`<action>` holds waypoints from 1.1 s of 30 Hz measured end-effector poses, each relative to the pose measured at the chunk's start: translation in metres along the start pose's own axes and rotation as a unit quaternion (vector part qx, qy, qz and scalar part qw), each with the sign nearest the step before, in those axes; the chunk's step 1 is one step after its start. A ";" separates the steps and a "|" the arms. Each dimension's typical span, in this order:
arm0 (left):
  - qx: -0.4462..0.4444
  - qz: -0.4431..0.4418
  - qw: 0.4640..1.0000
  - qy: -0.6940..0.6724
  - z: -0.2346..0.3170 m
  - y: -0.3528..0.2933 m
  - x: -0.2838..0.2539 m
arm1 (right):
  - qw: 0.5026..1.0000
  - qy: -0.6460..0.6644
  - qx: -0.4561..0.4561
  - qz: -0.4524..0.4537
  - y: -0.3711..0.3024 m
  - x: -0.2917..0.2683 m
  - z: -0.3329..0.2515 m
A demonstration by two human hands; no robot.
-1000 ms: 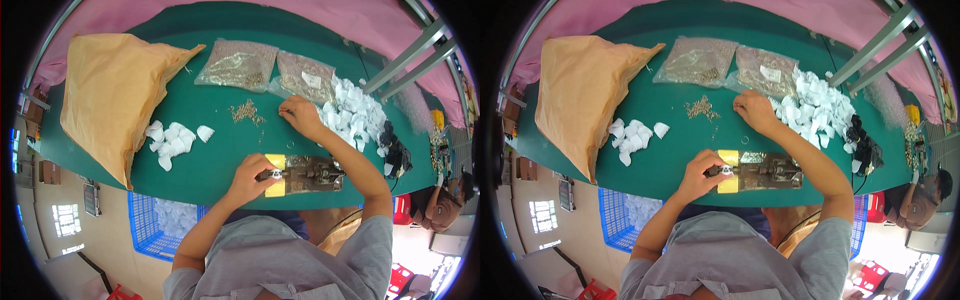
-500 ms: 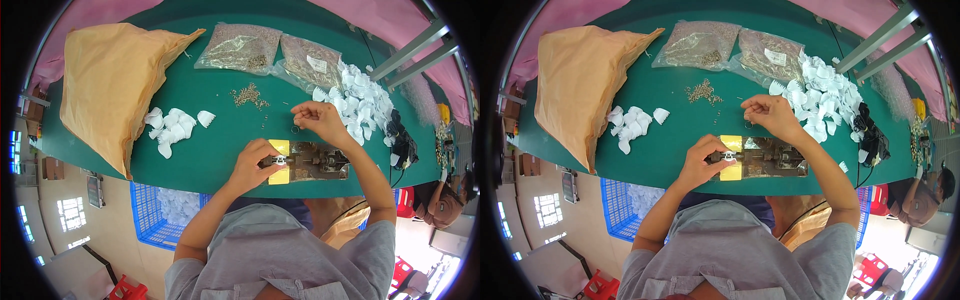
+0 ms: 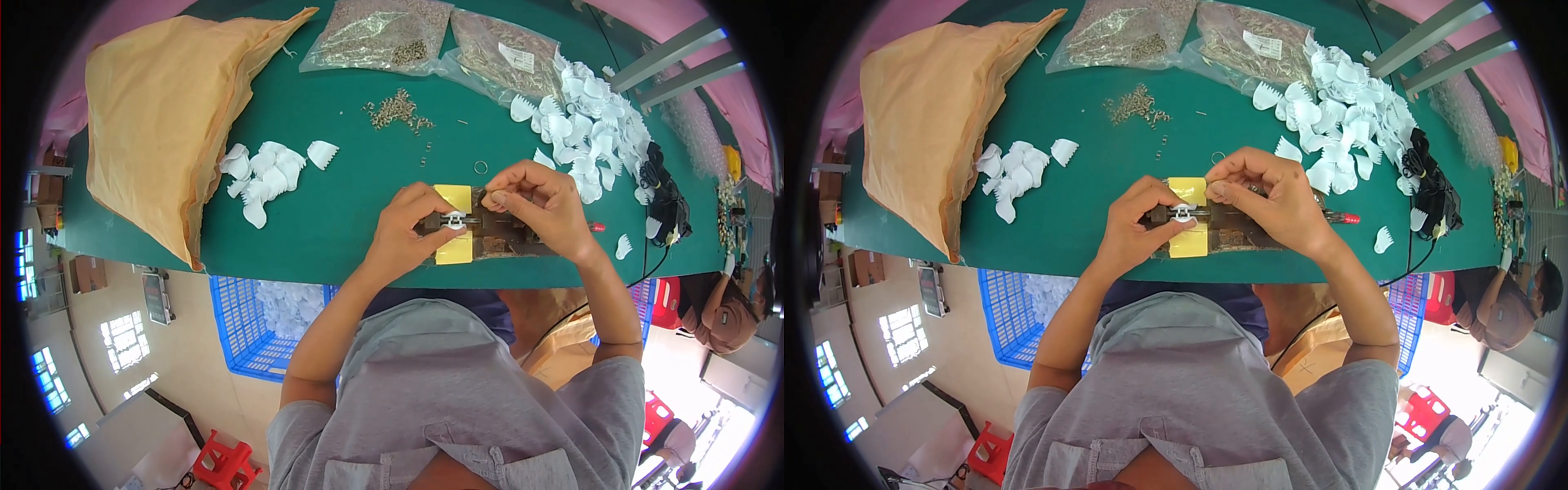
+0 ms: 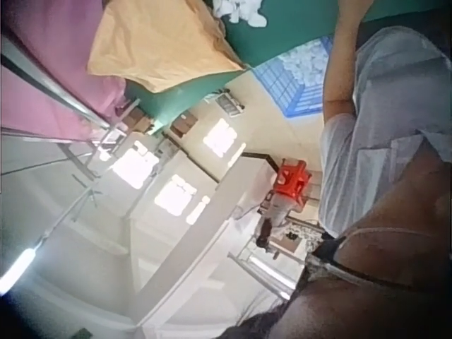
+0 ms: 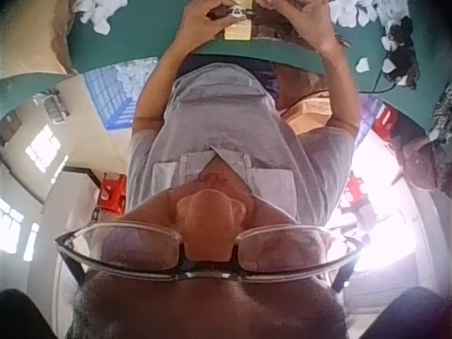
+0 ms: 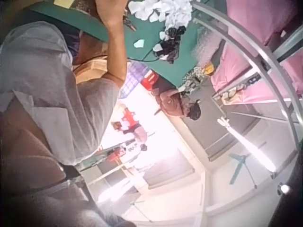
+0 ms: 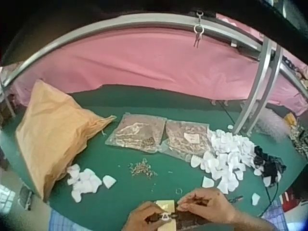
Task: The person picks up a white plastic piece and a metal pin, places them into a metal jig, and presses a lever. They then remove the assembled component and place it into a blue crate, repeating the process.
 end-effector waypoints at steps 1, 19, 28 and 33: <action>0.004 0.003 1.000 0.005 -0.001 0.000 0.000 | 0.996 -0.085 0.009 0.017 -0.001 0.004 -0.007; 0.014 -0.005 1.000 0.013 -0.001 0.001 -0.002 | 0.891 -0.416 -0.123 0.134 -0.012 0.049 0.016; 0.032 0.003 0.999 0.018 -0.002 -0.001 0.000 | 0.914 -0.356 -0.101 0.164 -0.013 0.050 0.021; 0.030 -0.003 0.999 0.015 0.000 0.001 0.000 | 0.917 -0.362 -0.073 0.148 -0.013 0.047 0.015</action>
Point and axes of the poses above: each hand's wrist, its own y-axis towards the middle knuckle, its own x-axis out of the palm, z = x × y, the point moved 1 cm from there along y, towards the middle knuckle, and after that the axes turned 8 degrees about -z, right-handed, at the moved point
